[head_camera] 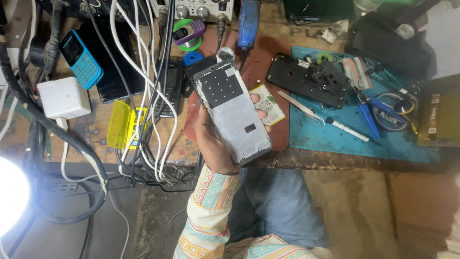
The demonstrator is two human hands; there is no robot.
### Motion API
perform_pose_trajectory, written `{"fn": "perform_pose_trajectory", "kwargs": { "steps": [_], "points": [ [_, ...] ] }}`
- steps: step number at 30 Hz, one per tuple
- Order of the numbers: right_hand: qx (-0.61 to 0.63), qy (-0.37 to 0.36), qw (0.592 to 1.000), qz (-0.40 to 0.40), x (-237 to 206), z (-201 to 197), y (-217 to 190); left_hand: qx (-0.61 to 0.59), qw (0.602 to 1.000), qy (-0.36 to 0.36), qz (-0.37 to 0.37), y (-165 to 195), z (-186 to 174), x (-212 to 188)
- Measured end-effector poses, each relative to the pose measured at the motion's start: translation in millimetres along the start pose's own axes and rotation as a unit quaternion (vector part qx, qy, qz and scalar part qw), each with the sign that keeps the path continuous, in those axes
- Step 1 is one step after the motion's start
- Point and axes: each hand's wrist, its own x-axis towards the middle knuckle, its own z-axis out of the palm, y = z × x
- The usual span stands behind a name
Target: The person removes the battery from a disassembled smartphone using a prying tool, then uses a green screwdriver to work on the phone's frame. The person handles the phone, battery, and tools throughout the clip.
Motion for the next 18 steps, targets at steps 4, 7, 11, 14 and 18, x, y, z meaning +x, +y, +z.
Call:
{"fn": "perform_pose_trajectory", "kwargs": {
  "steps": [4, 7, 11, 14, 18],
  "points": [
    [0.021, -0.087, 0.995, -0.033, -79.7, -9.7, -4.9, 0.014, 1.0, 0.003, 0.013, 0.1, 2.9, -1.7],
    [0.053, -0.218, 0.974, -0.035, -136.8, -6.3, -9.5, 0.01, 1.0, 0.003, 0.01, 0.9, 5.3, -3.3],
    [0.158, -0.389, 0.907, 0.017, -205.9, -7.6, -2.0, 0.024, 1.0, 0.004, 0.016, 1.9, 7.7, -5.6],
    [0.408, -0.407, 0.808, 0.118, -252.9, 50.3, 35.7, 0.033, 0.999, 0.01, 0.011, 3.8, 9.0, -6.6],
    [0.615, -0.36, 0.676, 0.189, -331.5, 116.5, 99.9, 0.043, 0.999, 0.004, 0.018, 5.8, 11.3, -5.2]
  ]
}}
